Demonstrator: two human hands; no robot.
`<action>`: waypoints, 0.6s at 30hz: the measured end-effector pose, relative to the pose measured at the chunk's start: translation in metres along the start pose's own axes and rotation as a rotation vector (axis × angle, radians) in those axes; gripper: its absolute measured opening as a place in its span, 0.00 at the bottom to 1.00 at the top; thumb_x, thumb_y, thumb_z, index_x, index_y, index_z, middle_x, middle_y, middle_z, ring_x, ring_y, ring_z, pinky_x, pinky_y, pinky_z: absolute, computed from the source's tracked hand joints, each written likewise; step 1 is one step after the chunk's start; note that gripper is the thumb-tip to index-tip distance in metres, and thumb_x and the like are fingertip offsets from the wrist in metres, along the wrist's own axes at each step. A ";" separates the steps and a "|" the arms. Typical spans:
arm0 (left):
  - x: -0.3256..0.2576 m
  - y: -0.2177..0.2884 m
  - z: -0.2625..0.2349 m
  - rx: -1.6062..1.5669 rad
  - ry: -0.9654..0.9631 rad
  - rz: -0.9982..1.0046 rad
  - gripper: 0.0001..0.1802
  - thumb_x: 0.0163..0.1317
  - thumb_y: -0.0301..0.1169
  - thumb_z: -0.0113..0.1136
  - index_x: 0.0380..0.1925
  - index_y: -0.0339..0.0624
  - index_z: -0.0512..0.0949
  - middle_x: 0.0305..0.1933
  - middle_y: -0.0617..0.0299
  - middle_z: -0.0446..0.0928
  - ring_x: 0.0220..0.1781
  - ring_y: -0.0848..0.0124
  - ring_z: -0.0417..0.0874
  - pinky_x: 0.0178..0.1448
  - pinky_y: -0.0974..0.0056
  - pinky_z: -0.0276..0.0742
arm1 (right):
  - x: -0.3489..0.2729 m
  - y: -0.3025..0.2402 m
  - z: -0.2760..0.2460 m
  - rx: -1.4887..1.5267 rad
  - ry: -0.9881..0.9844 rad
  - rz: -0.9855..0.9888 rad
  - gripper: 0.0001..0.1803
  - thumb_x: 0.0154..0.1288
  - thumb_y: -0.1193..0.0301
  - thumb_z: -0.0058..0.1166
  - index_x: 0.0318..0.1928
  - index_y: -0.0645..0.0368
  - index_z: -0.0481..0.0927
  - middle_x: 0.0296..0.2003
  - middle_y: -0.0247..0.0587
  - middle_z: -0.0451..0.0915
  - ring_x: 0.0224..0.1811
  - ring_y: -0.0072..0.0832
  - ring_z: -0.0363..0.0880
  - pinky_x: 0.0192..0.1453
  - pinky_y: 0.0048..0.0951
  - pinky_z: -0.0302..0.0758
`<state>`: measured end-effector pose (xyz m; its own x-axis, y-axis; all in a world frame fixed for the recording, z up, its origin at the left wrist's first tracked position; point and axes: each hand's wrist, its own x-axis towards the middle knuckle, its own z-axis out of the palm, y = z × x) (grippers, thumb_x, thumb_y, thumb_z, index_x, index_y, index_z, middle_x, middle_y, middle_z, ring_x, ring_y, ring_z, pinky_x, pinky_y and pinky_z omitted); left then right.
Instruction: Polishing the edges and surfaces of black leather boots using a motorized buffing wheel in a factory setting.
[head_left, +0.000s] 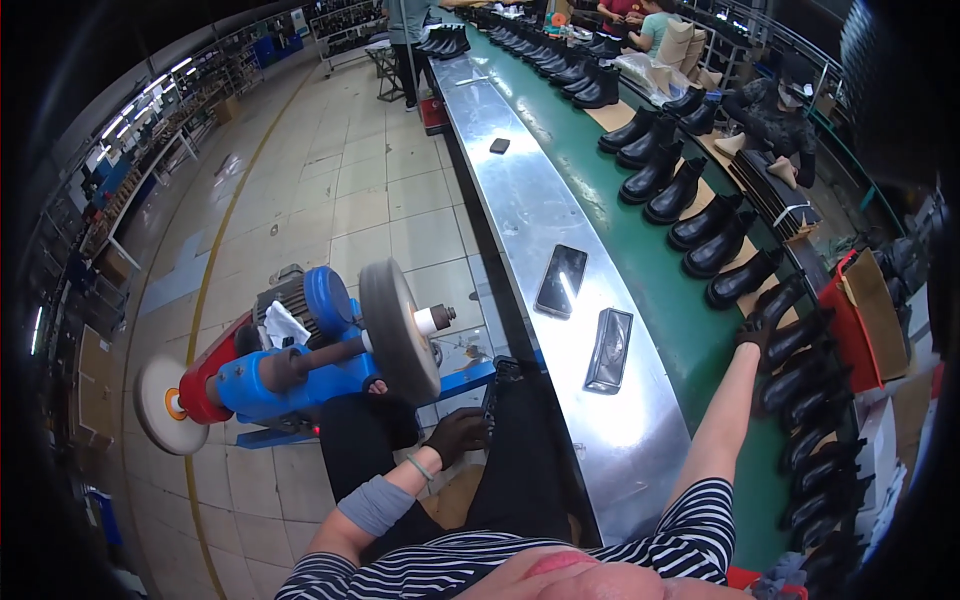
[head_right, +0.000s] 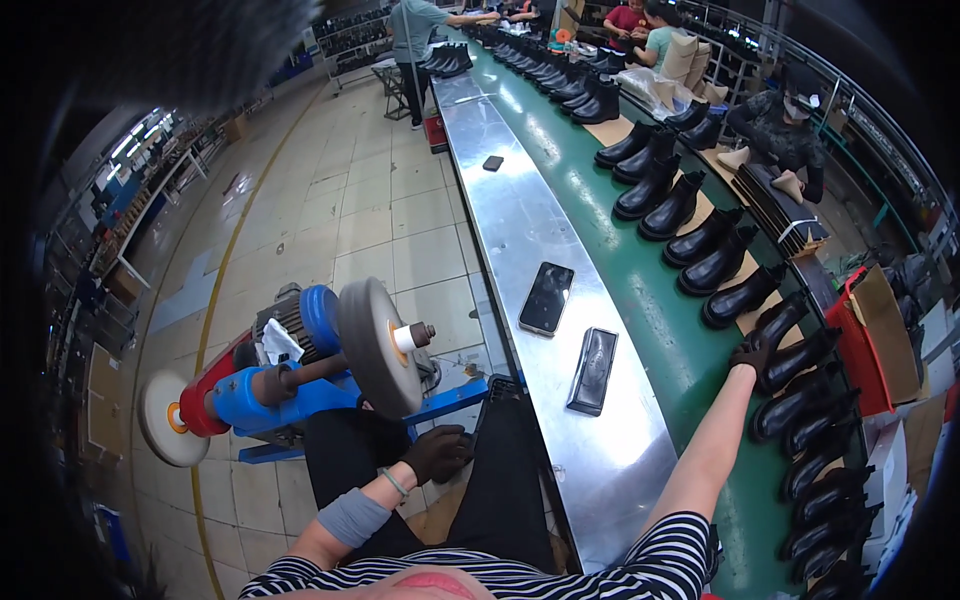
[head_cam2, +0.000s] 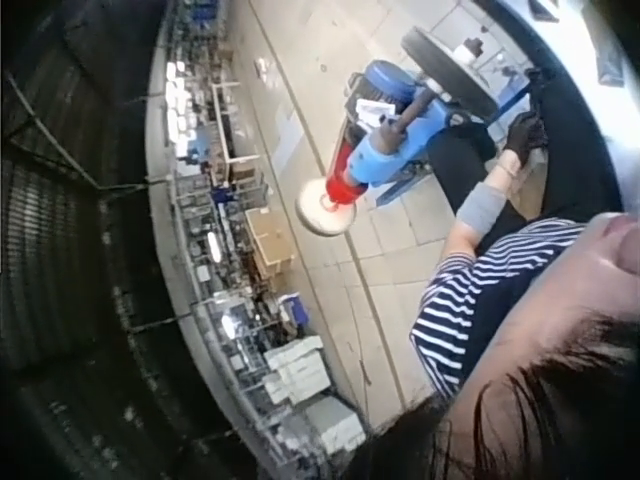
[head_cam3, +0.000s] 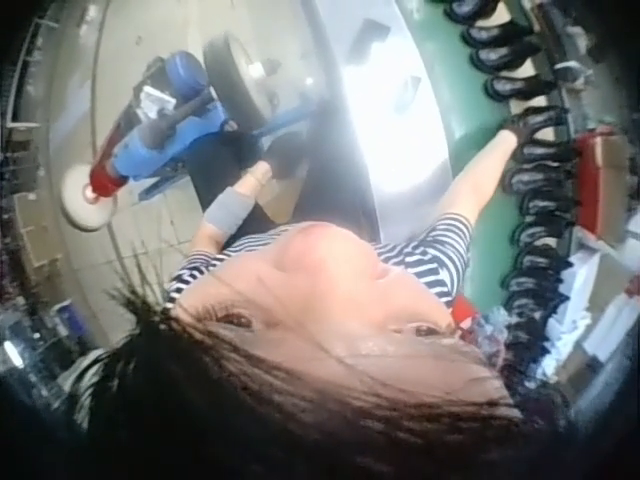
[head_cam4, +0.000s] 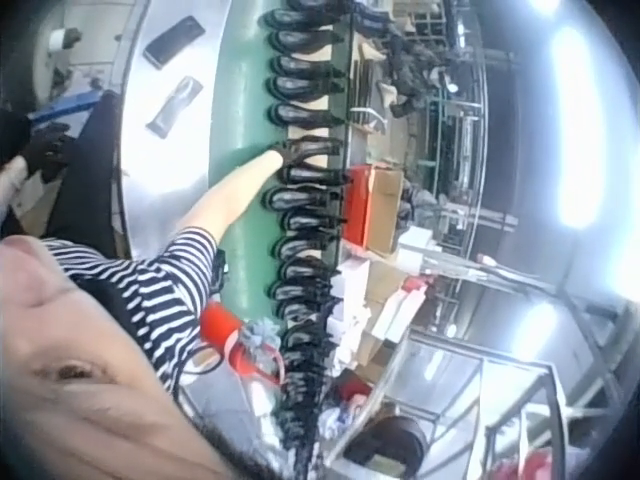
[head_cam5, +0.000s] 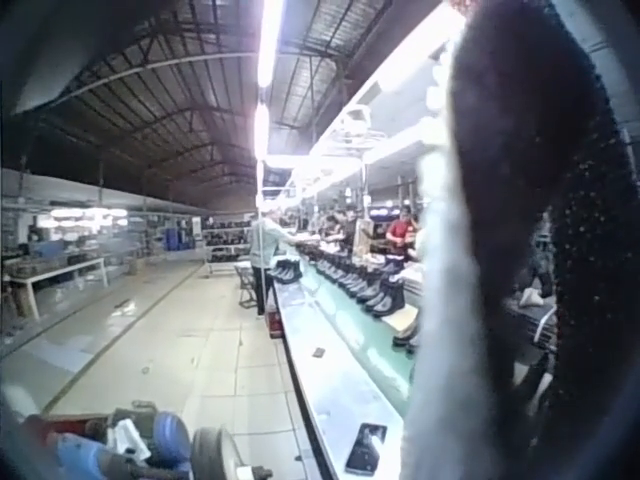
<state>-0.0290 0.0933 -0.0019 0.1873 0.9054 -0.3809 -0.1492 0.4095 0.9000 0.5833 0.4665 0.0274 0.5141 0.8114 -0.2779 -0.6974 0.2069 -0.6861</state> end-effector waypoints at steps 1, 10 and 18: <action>-0.007 0.010 0.000 0.008 0.021 -0.007 0.17 0.56 0.28 0.58 0.47 0.45 0.75 0.52 0.57 0.71 0.54 0.62 0.75 0.54 0.66 0.74 | -0.024 0.014 0.007 0.040 0.047 0.029 0.17 0.50 0.53 0.61 0.27 0.50 0.72 0.17 0.30 0.64 0.16 0.23 0.61 0.17 0.24 0.53; -0.022 0.038 -0.010 -0.124 -0.055 -0.042 0.25 0.59 0.25 0.54 0.57 0.39 0.63 0.55 0.55 0.71 0.53 0.63 0.77 0.48 0.62 0.78 | -0.245 -0.038 0.074 -0.734 -0.444 -0.510 0.13 0.54 0.67 0.59 0.38 0.61 0.79 0.26 0.32 0.76 0.29 0.21 0.74 0.33 0.23 0.70; -0.006 -0.017 -0.018 -0.881 0.002 0.080 0.20 0.66 0.43 0.45 0.51 0.42 0.68 0.50 0.52 0.73 0.49 0.59 0.77 0.51 0.56 0.76 | -0.414 0.177 0.148 -1.132 -1.260 0.096 0.18 0.66 0.65 0.41 0.47 0.59 0.80 0.44 0.44 0.80 0.45 0.29 0.78 0.53 0.30 0.72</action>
<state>-0.0449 0.0827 -0.0185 0.1424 0.9349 -0.3250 -0.8558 0.2813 0.4341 0.1736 0.2481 0.1206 -0.5816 0.8113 -0.0591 0.2669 0.1217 -0.9560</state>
